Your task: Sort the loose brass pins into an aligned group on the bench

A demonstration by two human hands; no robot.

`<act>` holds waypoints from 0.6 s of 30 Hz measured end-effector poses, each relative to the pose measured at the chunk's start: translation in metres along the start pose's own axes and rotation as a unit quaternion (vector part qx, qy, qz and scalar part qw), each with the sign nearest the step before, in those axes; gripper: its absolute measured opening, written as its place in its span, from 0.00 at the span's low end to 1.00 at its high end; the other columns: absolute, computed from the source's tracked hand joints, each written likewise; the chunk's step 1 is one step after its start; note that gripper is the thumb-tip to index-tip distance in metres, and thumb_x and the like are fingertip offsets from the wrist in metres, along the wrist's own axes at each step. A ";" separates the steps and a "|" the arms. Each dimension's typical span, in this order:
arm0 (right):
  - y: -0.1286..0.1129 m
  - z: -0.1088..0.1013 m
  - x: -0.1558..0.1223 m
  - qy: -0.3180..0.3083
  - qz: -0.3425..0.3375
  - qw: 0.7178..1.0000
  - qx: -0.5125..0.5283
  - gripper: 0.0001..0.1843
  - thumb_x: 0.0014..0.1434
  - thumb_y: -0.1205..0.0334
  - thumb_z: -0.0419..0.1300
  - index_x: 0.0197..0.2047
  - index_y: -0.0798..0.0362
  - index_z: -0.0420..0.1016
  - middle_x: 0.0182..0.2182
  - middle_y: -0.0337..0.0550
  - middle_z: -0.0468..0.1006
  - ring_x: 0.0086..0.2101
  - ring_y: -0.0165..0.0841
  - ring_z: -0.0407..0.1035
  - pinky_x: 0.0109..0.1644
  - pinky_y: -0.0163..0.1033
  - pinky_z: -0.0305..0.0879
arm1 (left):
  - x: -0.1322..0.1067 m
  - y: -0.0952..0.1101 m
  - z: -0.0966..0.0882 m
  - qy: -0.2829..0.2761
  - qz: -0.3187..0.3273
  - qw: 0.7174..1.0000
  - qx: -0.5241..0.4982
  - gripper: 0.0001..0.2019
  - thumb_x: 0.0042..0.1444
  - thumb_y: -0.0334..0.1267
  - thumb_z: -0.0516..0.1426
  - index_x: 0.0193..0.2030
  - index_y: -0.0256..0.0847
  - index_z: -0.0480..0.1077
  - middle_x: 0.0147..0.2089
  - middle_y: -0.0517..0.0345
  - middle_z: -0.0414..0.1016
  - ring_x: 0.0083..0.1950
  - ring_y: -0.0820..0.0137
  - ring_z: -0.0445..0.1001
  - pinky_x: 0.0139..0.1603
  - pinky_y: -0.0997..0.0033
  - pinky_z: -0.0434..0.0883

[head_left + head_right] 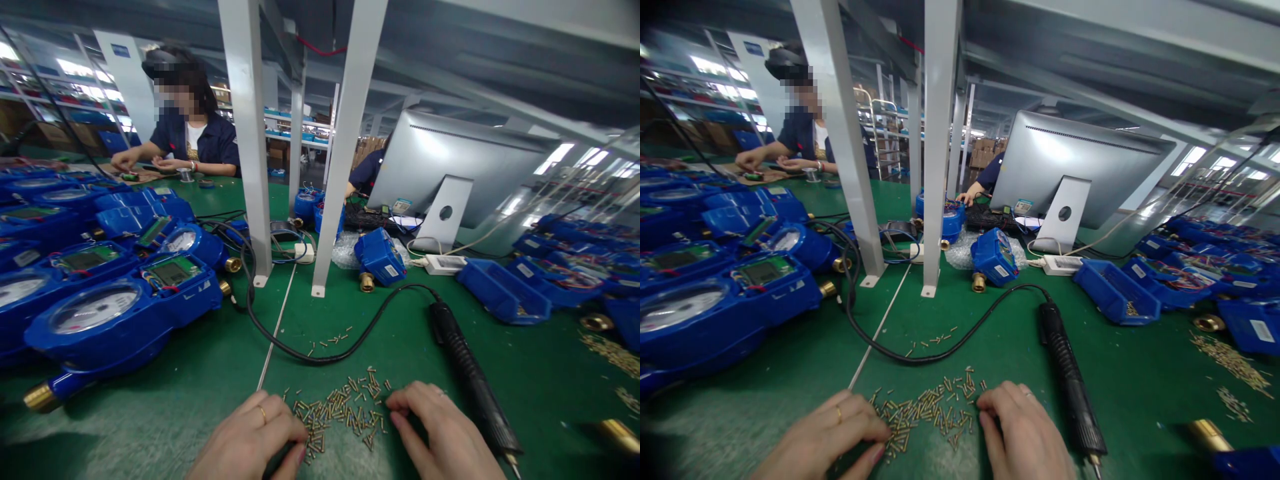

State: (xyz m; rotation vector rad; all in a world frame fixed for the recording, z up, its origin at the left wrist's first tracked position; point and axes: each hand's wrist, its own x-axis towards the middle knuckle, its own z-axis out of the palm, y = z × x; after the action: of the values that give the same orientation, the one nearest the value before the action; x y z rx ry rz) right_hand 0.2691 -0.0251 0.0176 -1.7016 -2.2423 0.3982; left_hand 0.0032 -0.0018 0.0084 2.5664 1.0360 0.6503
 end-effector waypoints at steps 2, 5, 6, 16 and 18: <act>0.000 0.000 0.003 -0.005 0.008 1.000 -0.001 0.07 0.60 0.68 0.49 0.36 0.51 0.68 0.32 0.42 0.70 0.34 0.39 0.67 0.40 0.51 0.66 | 0.000 0.000 0.000 -0.013 -0.004 1.000 0.006 0.08 0.53 0.27 0.52 0.35 0.42 0.70 0.30 0.58 0.74 0.32 0.68 0.73 0.30 0.68 0.74; -0.002 0.003 0.004 -0.018 0.009 1.000 0.003 0.07 0.57 0.70 0.53 0.37 0.50 0.68 0.34 0.41 0.70 0.35 0.39 0.67 0.41 0.50 0.66 | 0.001 0.000 0.001 -0.012 -0.005 1.000 0.008 0.08 0.53 0.27 0.52 0.34 0.42 0.70 0.30 0.58 0.74 0.31 0.68 0.73 0.29 0.68 0.74; -0.003 0.003 0.004 -0.022 0.009 1.000 0.004 0.08 0.57 0.71 0.54 0.38 0.50 0.68 0.34 0.41 0.70 0.36 0.39 0.67 0.41 0.51 0.66 | 0.001 0.000 0.001 -0.012 -0.002 1.000 0.007 0.08 0.53 0.26 0.52 0.34 0.42 0.70 0.29 0.58 0.74 0.31 0.68 0.73 0.28 0.69 0.74; -0.015 0.002 0.010 -0.061 0.028 0.998 0.008 0.10 0.52 0.74 0.61 0.37 0.52 0.69 0.34 0.41 0.70 0.37 0.39 0.67 0.42 0.50 0.66 | -0.001 -0.001 -0.001 -0.004 -0.004 1.000 0.000 0.08 0.53 0.26 0.52 0.34 0.42 0.69 0.30 0.58 0.73 0.32 0.68 0.73 0.28 0.70 0.73; -0.016 0.002 0.010 -0.066 0.037 0.997 0.005 0.10 0.52 0.72 0.61 0.37 0.51 0.69 0.34 0.41 0.70 0.37 0.40 0.67 0.41 0.49 0.66 | -0.001 0.000 -0.001 0.002 -0.002 1.000 -0.001 0.08 0.53 0.26 0.52 0.34 0.42 0.69 0.30 0.58 0.74 0.31 0.68 0.73 0.27 0.71 0.73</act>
State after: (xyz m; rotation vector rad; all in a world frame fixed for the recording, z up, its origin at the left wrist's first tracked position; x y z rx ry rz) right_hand 0.2524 -0.0199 0.0229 -1.8054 -2.2687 0.5544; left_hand 0.0021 -0.0020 0.0088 2.5618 1.0409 0.6550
